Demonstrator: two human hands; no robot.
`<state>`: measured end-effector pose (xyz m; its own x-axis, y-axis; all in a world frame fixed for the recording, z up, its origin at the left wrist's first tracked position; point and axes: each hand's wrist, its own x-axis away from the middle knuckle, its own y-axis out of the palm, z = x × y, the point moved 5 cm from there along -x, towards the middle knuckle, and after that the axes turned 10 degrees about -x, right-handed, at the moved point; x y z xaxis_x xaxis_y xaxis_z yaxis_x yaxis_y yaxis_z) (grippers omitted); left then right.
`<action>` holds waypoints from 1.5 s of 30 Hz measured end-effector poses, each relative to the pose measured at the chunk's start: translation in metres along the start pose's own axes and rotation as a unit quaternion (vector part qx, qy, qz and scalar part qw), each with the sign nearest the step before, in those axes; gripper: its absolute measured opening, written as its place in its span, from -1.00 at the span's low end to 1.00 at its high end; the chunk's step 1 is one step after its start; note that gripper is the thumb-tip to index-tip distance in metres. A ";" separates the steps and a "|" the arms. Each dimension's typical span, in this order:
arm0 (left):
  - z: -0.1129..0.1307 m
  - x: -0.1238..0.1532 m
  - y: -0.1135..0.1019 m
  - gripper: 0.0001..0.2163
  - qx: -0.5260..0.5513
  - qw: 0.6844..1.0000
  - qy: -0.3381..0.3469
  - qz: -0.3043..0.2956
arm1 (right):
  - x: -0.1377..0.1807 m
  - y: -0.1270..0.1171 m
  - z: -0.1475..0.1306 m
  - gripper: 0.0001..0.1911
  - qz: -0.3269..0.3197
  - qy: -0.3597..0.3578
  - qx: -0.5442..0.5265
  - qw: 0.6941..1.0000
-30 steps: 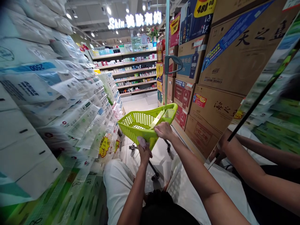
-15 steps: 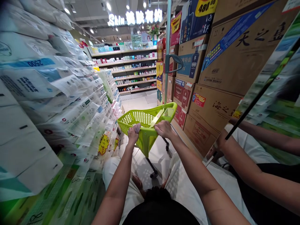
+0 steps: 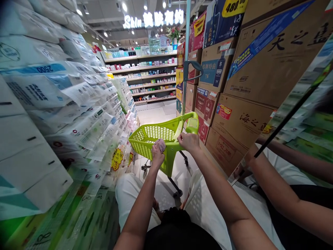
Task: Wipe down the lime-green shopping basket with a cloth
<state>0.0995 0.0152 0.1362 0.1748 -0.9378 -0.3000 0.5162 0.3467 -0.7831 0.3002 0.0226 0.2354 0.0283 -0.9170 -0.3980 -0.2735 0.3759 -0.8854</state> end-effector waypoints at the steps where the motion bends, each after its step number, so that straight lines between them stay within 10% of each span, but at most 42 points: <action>1: 0.005 0.001 0.002 -0.31 -0.006 1.000 0.004 -0.004 | -0.002 0.002 0.005 -0.54 0.006 0.007 0.003 1.000; 15: -0.040 -0.038 -0.003 -0.30 -0.157 0.975 -0.146 -0.058 | -0.036 0.011 0.030 -0.16 -0.054 -0.025 0.000 0.998; 23: 0.031 -0.015 0.028 -0.24 -0.090 0.993 -0.018 -0.074 | -0.038 0.020 0.026 -0.17 -0.088 -0.082 0.038 0.992; 32: -0.055 -0.048 -0.022 -0.35 -0.226 0.964 -0.111 -0.086 | -0.047 0.025 0.022 -0.19 -0.144 -0.111 0.070 0.981; 40: 0.007 -0.031 0.015 -0.29 -0.136 0.987 -0.037 -0.083 | -0.049 0.026 0.017 -0.24 -0.154 -0.109 0.075 0.979; 45: -0.012 -0.029 0.000 -0.26 -0.181 0.979 0.024 -0.086 | -0.049 0.021 0.025 -0.28 -0.128 -0.112 0.070 0.983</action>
<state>0.0840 0.0423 0.1381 0.0665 -0.9840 -0.1655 0.2023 0.1758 -0.9634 0.3170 0.0784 0.2300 0.2939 -0.9372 -0.1877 -0.0963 0.1664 -0.9814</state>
